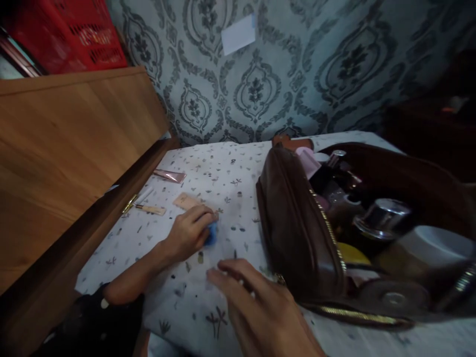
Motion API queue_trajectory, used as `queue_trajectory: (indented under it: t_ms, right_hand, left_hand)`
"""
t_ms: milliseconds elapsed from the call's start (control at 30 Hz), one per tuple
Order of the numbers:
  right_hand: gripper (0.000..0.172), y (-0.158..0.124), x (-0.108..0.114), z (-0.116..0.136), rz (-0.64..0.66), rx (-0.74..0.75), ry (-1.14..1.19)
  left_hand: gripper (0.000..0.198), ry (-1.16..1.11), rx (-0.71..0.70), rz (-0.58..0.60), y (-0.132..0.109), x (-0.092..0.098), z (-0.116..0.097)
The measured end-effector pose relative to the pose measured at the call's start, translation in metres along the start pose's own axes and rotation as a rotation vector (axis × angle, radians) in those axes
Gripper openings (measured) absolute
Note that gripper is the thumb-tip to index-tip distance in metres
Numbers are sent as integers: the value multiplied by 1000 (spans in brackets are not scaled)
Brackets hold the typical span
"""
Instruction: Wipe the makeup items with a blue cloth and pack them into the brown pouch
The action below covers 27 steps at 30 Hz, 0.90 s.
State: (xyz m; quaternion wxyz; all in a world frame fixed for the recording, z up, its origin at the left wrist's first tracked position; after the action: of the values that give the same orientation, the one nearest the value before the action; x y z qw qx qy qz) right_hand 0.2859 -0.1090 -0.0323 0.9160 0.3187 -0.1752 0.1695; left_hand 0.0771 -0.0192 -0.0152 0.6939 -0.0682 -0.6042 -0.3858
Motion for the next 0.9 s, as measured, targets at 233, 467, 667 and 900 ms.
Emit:
queue_trajectory:
  t_ms: [233, 467, 667, 900]
  right_hand:
    - [25, 65, -31, -15, 16, -310, 315]
    - [30, 68, -72, -47, -1, -556, 637]
    - [28, 66, -80, -61, -11, -470, 539]
    - [29, 89, -80, -63, 70, -391, 377]
  left_hand:
    - [27, 227, 480, 260, -21, -9, 92]
    - [34, 352, 975, 402, -70, -24, 199]
    - [32, 269, 916, 413, -76, -44, 200]
    - [34, 13, 615, 346, -67, -45, 192]
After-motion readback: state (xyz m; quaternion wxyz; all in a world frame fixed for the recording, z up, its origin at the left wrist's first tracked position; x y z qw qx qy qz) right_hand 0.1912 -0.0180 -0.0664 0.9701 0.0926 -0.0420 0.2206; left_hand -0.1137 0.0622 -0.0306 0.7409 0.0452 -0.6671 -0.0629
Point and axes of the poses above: each hand's wrist, its own y-axis towards the middle knuckle, its own x-axis out of the back of the hand, z = x × y, the point moved 1 cm from there along y, towards the middle knuckle, and after that the axes turned 13 degrees about y, right-handed, at the moved point
